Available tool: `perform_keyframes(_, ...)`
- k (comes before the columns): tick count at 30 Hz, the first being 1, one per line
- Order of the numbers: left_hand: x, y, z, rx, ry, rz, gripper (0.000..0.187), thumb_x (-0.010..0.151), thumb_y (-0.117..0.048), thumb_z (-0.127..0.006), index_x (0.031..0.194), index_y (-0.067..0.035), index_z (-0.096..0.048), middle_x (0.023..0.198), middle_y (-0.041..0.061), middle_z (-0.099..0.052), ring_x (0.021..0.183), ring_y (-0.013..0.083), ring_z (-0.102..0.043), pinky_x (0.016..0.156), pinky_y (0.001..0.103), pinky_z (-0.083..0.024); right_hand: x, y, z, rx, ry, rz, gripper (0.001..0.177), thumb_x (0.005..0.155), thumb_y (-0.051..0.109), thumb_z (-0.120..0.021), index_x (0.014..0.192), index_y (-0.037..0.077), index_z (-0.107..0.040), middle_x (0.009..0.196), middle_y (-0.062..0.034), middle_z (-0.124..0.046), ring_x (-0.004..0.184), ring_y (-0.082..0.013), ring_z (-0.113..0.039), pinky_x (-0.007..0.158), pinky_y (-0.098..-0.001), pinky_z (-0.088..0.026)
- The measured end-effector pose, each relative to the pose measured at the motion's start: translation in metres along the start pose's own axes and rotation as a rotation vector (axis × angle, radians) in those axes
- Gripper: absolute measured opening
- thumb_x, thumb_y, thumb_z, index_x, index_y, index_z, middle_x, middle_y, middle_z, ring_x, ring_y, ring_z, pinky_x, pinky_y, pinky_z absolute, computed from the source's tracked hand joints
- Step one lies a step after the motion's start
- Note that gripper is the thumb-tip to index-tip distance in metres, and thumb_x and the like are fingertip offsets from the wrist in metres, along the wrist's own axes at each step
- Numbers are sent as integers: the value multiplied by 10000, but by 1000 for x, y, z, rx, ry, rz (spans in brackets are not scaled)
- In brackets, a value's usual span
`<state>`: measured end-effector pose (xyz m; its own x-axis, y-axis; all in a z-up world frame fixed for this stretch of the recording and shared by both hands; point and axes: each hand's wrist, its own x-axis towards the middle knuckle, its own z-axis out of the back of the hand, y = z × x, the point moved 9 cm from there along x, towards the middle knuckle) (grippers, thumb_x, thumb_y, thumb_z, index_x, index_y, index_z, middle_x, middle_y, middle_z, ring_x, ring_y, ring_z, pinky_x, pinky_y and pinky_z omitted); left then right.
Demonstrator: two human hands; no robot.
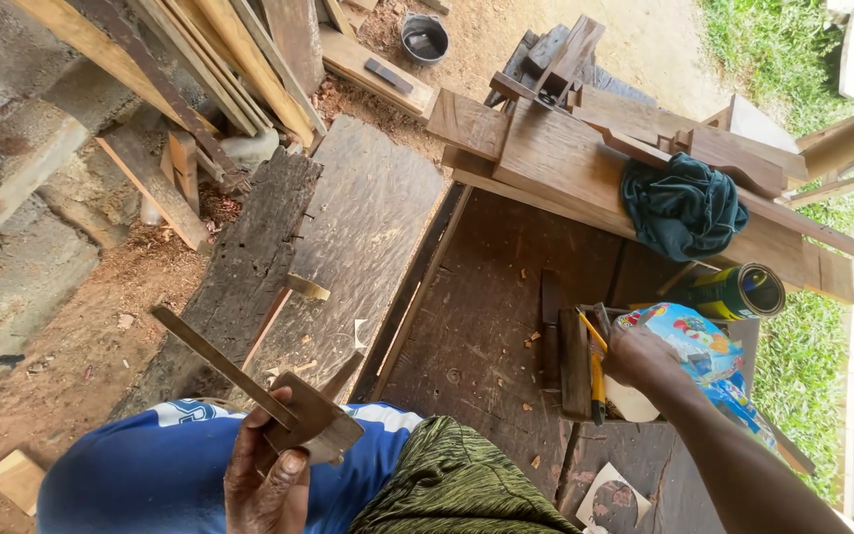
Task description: Measuring and marking a piece of wood using a marking gauge and a square.
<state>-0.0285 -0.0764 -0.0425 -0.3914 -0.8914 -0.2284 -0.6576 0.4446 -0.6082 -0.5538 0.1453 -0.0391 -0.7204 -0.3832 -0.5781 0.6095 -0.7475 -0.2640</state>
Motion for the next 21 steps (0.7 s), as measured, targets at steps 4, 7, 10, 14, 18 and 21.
perform_keyframes(4, -5, 0, 6, -6, -36, 34, 608, 795, -9, -772, 1363, -63, -562, 1521, 179, -513, 1359, 320, -545, 1102, 531, -476, -37, 84, 64, -20, -120, 279, 289, 952, 300, -627, 1083, 43, -649, 941, -181, -754, 887, -358, -726, 784, -486, -578)
perform_keyframes(7, -9, -3, 4, -42, 2, 21, 602, 825, -17, -774, 1378, -57, -543, 1539, 174, -492, 1362, 309, -534, 1124, 536, -461, -56, 159, 66, 529, -107, 632, 233, 858, 252, -722, 953, 44, -675, 873, -103, -788, 798, -210, -770, 712, -371, -624)
perform_keyframes(10, -21, -8, 6, -165, 102, -80, 622, 871, -37, -811, 1425, -41, -528, 1566, 185, -478, 1309, 379, -558, 859, 595, -507, -102, 242, 73, 689, 69, 795, 209, 905, 212, -717, 962, 24, -647, 855, -78, -796, 778, -143, -771, 688, -325, -617)
perform_keyframes(14, -58, -33, 16, -100, -39, -188, 679, 825, -122, -858, 1409, -17, -527, 1531, 173, -487, 1371, 328, -533, 1165, 526, -422, -141, 329, 48, 856, 481, 949, 163, 980, 179, -664, 1002, 18, -663, 830, -135, -767, 734, -191, -727, 664, -334, -606)
perform_keyframes(18, -117, -46, 36, -90, -197, -189, 787, 744, -191, -918, 1393, 5, -518, 1544, 156, -507, 1368, 310, -527, 1134, 517, -439, -195, 406, 54, 1345, 1124, 1078, 160, 961, 52, -687, 1087, 20, -595, 957, -143, -721, 833, -222, -731, 681, -370, -613)
perform_keyframes(21, -175, -42, 67, -59, -286, -302, 833, 731, -214, -928, 1410, 28, -510, 1527, 174, -517, 1361, 331, -548, 1125, 528, -447, -227, 450, 60, 1296, 1290, 1080, 236, 933, 24, -698, 1128, 39, -566, 1015, -147, -706, 869, -245, -732, 665, -372, -610)
